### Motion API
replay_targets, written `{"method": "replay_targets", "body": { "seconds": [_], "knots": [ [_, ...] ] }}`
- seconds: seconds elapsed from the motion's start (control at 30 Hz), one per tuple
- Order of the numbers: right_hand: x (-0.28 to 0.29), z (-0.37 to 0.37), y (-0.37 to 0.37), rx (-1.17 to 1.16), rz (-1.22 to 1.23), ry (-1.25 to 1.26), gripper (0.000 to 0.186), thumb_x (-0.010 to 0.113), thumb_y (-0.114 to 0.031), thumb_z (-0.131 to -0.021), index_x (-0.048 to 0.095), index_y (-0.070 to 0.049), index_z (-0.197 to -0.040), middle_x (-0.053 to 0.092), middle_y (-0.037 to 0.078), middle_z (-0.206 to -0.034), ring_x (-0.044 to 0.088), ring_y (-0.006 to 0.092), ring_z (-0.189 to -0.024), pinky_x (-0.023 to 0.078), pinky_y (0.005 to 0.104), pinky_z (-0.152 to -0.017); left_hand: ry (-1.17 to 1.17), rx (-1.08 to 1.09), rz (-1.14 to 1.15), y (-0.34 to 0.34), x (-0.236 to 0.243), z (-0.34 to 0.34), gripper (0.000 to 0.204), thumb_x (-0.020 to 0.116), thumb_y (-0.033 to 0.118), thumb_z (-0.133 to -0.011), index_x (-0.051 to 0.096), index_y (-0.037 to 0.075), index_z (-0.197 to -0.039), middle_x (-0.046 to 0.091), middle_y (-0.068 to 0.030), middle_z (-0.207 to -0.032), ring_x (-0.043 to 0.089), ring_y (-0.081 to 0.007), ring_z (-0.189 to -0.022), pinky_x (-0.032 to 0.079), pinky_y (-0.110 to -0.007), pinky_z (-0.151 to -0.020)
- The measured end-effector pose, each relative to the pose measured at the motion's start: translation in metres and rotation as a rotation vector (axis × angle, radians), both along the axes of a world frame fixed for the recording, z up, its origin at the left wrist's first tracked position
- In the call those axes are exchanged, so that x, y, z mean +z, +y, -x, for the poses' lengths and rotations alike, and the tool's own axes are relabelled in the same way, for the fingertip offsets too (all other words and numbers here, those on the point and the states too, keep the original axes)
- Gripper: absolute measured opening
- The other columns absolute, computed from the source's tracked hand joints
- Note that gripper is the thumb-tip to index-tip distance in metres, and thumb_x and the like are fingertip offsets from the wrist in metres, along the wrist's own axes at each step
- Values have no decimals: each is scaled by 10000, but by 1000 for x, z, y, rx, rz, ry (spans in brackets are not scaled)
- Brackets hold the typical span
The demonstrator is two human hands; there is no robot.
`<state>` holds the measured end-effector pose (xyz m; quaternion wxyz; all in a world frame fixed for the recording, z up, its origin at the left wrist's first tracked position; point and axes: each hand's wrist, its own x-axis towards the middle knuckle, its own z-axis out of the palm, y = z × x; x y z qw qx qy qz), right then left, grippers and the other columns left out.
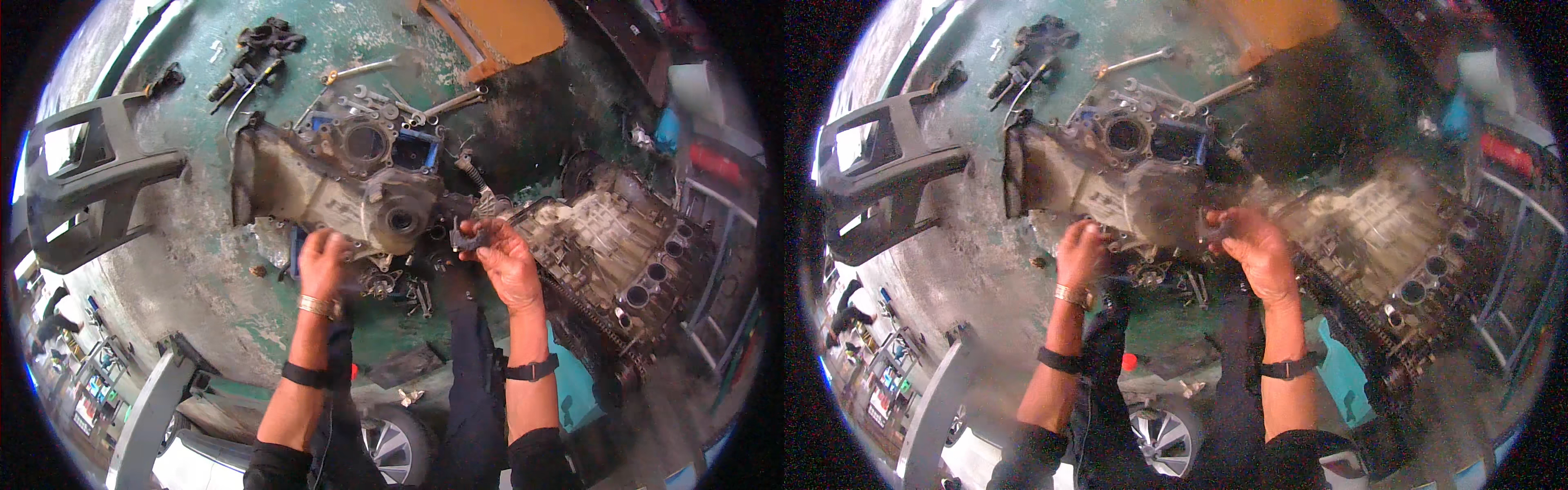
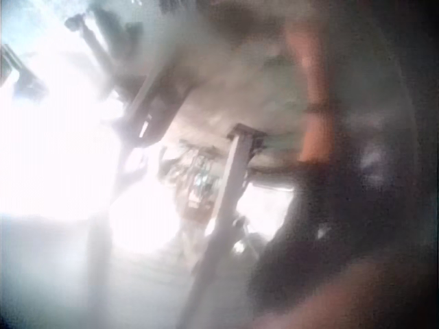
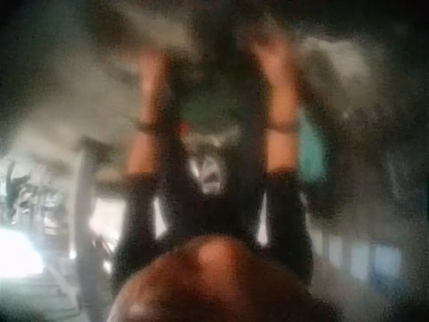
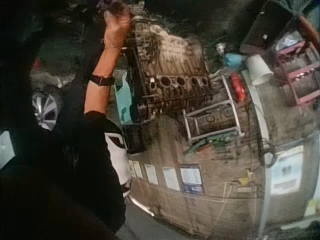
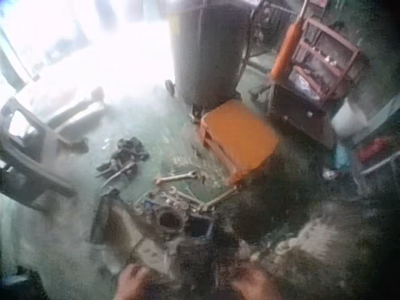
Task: The person removes a metal cover from the engine block, places it aside, and then uses a wrench to loosen and remove bolts from the engine. The person continues to remove bolts and small parts from the engine block.
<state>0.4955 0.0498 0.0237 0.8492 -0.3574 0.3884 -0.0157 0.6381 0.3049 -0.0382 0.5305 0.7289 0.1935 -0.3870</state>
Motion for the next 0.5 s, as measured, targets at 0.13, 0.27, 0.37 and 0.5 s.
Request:
{"method": "replay_targets", "body": {
  "seconds": [0.13, 0.27, 0.37, 0.5],
  "knots": [
    [42, 6, 21, 45, -23, -39, 327, 582, 10, -817, 545, -12, -1141, 606, 137, -1162, 588, 213, -1050, 520, 368, -849, 187, -5, 360, -45, 76, 37, 313, 571, 141, -929, 534, -43, -1180, 633, -100, -955, 643, -155, -776, 529, -266, -659],
    [76, 16, 33, 105, -64, -23, 294, 583, 25, -839, 579, -30, -1127, 626, 85, -1135, 585, 159, -1011, 477, 301, -885, 341, 76, 557, -63, 128, 55, 343, 602, 176, -922, 541, -24, -1193, 626, -77, -904, 613, -130, -721, 519, -261, -648],
    [98, 23, 38, 189, 16, -14, 271, 595, 11, -843, 588, -34, -1110, 642, 61, -1076, 590, 142, -969, 469, 284, -864, 359, 48, 584, -60, 153, 58, 353, 618, 166, -911, 543, -16, -1203, 614, -51, -854, 602, -123, -702, 508, -258, -633],
    [120, 30, 41, 211, -81, 83, 267, 640, -37, -835, 578, -10, -1093, 638, 55, -1005, 587, 131, -932, 480, 274, -841, 350, 1, 536, -56, 172, 68, 325, 625, 150, -902, 567, -5, -1182, 626, -44, -823, 606, -127, -701, 525, -277, -619]
  ]
}}
